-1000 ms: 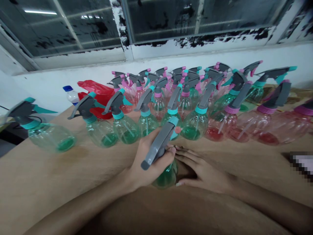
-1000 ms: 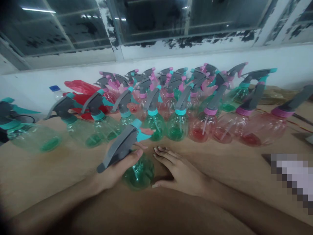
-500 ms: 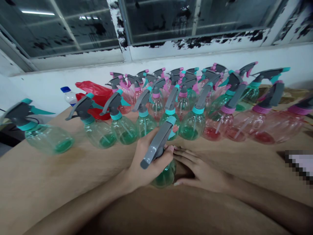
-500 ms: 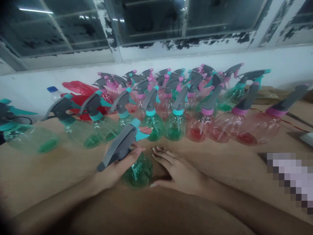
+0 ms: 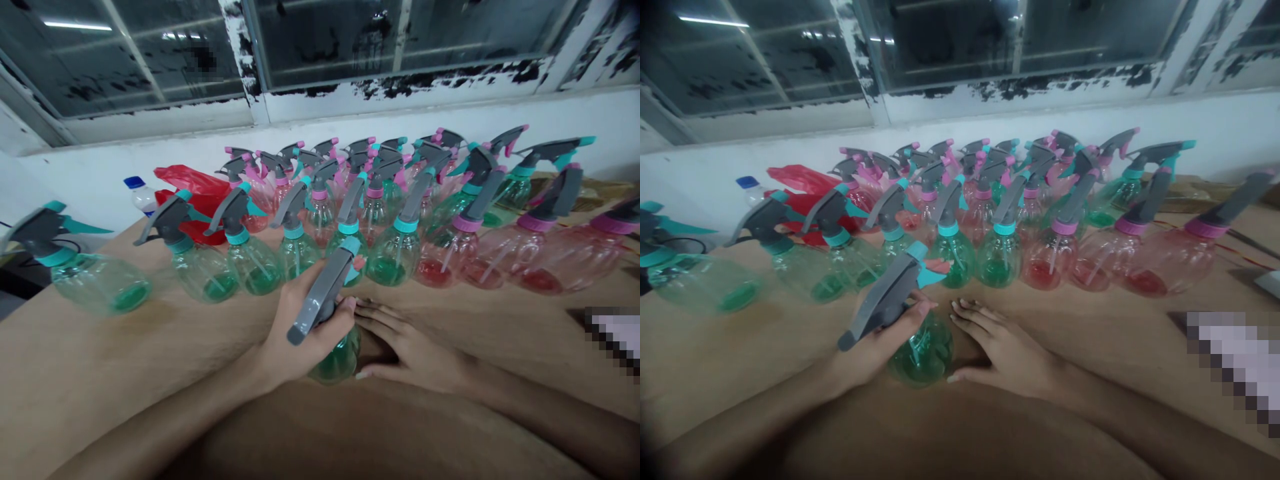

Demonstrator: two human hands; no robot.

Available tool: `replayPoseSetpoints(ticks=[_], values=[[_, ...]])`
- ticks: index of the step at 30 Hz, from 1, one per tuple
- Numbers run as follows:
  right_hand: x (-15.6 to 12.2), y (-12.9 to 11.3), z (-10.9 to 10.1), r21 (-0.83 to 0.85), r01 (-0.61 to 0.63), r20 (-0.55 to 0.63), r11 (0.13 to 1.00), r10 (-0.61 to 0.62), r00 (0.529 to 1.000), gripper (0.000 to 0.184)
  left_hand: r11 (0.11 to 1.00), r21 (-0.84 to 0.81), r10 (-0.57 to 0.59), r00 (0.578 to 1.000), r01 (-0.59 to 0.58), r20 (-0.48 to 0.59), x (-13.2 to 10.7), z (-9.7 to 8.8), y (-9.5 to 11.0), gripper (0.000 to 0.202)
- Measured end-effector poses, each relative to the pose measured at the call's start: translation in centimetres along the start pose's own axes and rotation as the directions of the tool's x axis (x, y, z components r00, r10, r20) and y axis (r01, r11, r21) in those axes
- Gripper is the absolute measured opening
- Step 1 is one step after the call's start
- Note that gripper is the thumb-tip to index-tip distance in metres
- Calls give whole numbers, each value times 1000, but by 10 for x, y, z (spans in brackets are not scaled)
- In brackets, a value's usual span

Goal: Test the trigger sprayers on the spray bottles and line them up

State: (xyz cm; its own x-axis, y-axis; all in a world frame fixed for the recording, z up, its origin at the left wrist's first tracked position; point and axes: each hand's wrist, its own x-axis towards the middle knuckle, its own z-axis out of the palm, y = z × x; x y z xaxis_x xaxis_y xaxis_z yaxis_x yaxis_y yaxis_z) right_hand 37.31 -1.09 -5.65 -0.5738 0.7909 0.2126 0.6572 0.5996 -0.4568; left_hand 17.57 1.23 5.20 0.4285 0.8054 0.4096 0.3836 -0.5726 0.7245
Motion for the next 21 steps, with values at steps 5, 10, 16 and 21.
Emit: replayPoseSetpoints(ticks=[5,10,16,21], values=[[1,-2,-2,-11,-10,29,1000,11,1000,83,1000,27,-15,1000,15,1,0,0,2,34],[0,-1,-1,-22,-13,38,1000,14,999,84,1000,-3,-16,1000,16,9,1,0,1,34],[0,-1,0,-8,-5,4,1000,5,1000,85,1000,-18,-22,1000,22,5,-1,1,-3,35],[1,-1,0,-19,-17,12,1000,17,1000,85,1000,-16,-8,1000,8,15,0,1,-3,35]])
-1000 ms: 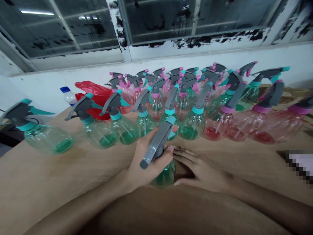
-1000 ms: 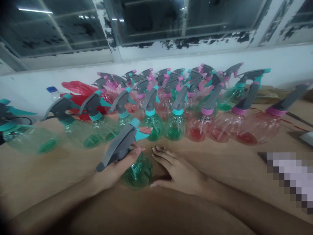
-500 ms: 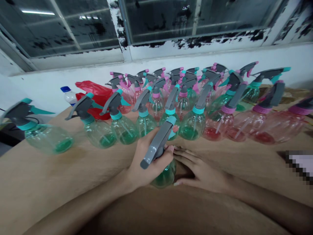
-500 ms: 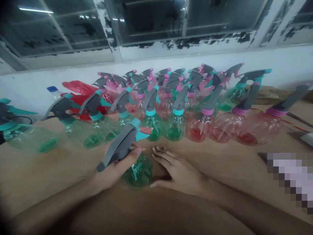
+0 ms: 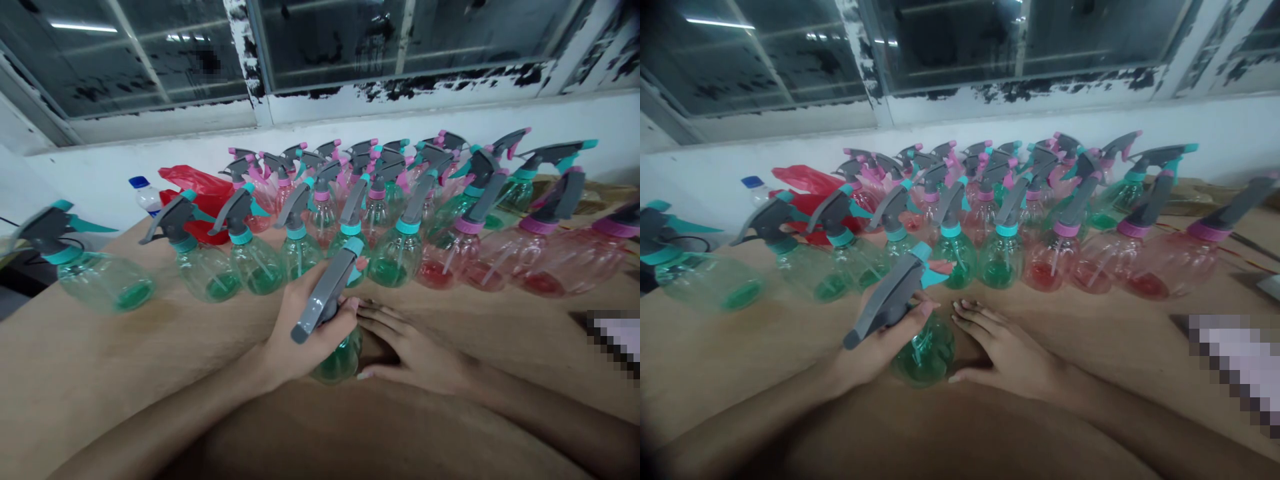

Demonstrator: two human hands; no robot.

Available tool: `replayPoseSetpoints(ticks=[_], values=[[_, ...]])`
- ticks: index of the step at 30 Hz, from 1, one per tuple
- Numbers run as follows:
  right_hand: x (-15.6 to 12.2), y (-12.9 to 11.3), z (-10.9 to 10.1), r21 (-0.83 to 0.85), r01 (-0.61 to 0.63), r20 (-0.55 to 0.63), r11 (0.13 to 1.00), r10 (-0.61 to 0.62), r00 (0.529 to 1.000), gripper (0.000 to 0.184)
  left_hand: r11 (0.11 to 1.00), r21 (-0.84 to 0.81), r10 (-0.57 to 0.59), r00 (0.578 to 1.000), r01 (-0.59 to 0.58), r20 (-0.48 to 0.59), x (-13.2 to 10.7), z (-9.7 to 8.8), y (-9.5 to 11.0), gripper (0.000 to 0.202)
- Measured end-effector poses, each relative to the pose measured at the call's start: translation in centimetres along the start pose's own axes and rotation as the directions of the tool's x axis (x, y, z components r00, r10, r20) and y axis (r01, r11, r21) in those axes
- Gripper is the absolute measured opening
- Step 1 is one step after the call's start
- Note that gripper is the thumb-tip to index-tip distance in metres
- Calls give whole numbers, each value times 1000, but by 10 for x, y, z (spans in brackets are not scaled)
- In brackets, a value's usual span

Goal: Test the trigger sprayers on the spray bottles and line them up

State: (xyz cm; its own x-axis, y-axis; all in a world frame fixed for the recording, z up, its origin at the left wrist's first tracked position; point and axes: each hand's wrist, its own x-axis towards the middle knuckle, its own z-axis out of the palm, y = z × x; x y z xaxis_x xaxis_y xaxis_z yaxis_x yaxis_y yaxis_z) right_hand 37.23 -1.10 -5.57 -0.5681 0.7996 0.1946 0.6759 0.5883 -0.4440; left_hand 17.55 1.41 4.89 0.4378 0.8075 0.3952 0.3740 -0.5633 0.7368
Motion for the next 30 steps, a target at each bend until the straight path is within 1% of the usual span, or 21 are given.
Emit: replayPoseSetpoints(ticks=[6,11,16,24,27,30], values=[[-1,2,3,26,22,-39,999,-21,999,85,1000,-2,-22,1000,22,-1,2,0,0,33],[-1,1,2,8,8,-14,1000,-8,1000,84,1000,0,2,1000,-2,1,0,0,0,33],[-1,1,1,24,6,-12,1000,-5,1000,83,1000,20,4,1000,-4,-4,0,0,1,34],[0,1,1,27,-1,-8,1000,1,1000,85,999,-47,4,1000,-4,-3,1,1,1,36],[0,0,0,4,-4,8,1000,4,1000,83,999,-31,10,1000,-10,6,3,-1,1,29],[1,-2,-3,-16,-13,20,1000,13,1000,81,999,-25,37,998,-36,58,5,-6,4,18]])
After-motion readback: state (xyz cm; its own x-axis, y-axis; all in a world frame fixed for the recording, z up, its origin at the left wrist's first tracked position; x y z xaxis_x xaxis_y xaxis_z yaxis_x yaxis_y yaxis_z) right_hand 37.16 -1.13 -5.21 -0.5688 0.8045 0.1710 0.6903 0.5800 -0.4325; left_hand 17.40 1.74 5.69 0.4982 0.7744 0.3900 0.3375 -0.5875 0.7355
